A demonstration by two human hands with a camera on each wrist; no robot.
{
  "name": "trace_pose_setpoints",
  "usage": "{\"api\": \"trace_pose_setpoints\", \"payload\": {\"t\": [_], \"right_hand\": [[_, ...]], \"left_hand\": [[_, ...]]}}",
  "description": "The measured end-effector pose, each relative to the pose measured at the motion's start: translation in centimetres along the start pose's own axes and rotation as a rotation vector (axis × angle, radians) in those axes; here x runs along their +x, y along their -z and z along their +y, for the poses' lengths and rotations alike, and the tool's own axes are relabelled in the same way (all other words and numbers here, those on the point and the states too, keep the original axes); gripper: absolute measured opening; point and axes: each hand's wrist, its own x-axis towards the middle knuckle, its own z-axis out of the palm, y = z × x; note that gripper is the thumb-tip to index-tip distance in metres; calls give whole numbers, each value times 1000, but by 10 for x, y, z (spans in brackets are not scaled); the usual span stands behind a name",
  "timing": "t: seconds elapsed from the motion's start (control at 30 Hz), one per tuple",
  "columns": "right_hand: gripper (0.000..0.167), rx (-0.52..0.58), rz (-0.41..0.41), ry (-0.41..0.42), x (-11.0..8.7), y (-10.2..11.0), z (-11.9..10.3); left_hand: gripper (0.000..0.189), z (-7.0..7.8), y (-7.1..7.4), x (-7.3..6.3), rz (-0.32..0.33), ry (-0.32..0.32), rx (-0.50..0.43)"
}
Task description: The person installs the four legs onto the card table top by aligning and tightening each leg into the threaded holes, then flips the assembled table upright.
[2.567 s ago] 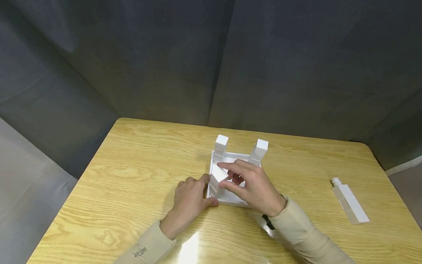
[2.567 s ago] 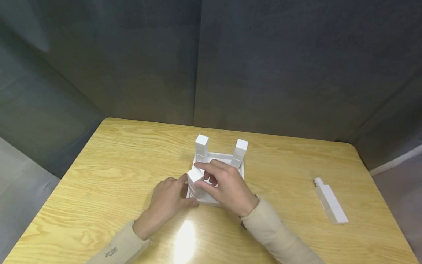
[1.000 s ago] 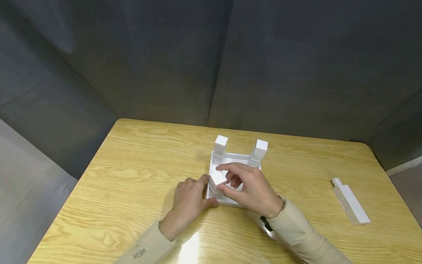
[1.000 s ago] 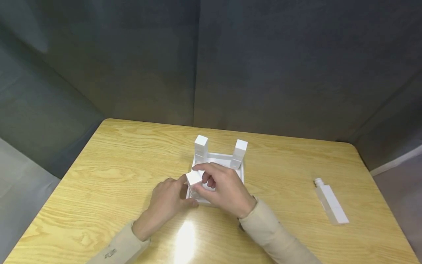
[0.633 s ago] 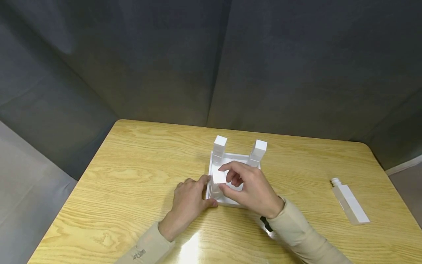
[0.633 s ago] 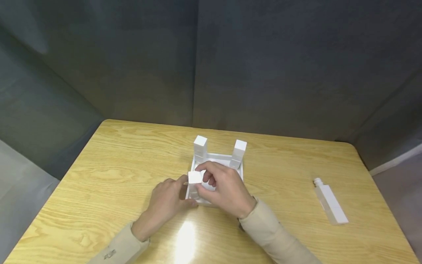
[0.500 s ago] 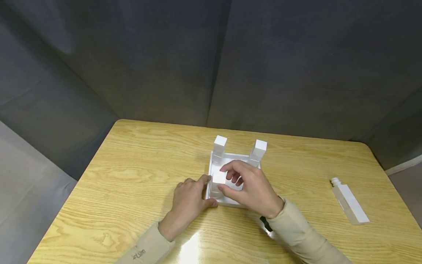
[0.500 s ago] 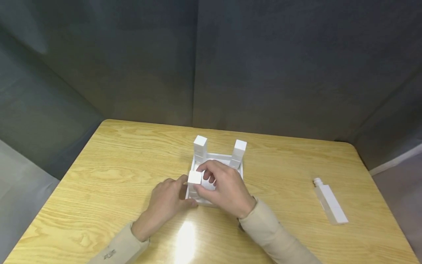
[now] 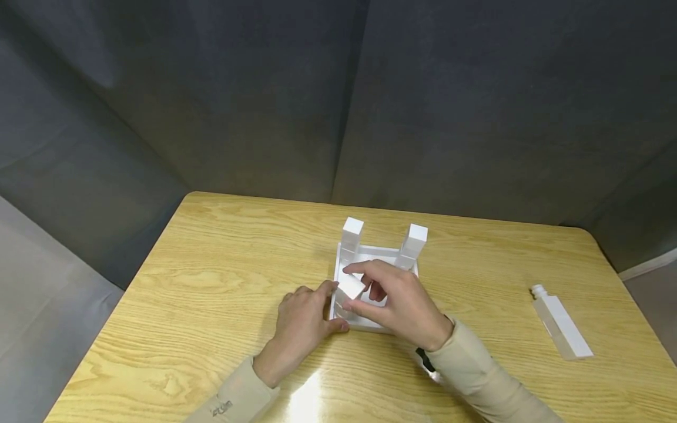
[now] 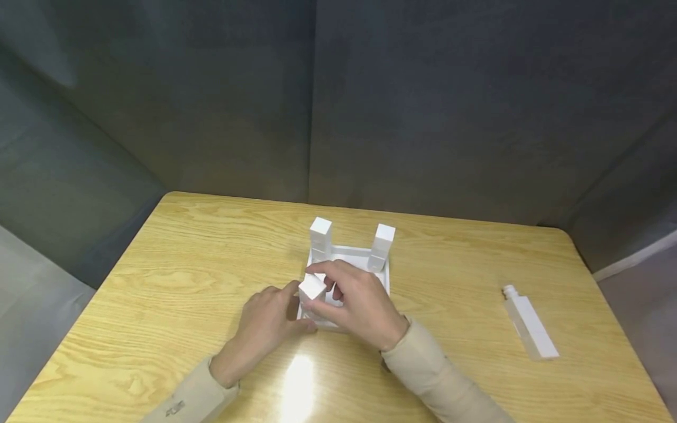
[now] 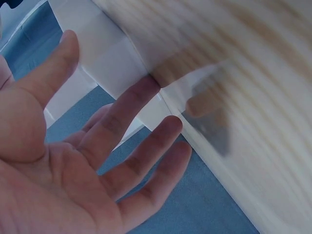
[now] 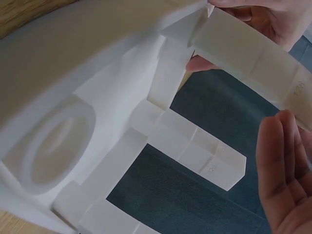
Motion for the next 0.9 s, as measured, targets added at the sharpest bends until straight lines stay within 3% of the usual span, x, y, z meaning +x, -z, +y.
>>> {"api": "trace_pose_setpoints", "payload": {"t": [0.13, 0.43, 0.9], "right_hand": [[49, 5, 8, 45, 0, 0, 1], [39, 34, -5, 40, 0, 1, 2], [32, -2, 17, -21, 0, 1, 0]], "left_hand": [[76, 0, 0, 0, 0, -6, -9], [77, -1, 0, 0, -5, 13, 4], [77, 0, 0, 0, 1, 5, 11]]}}
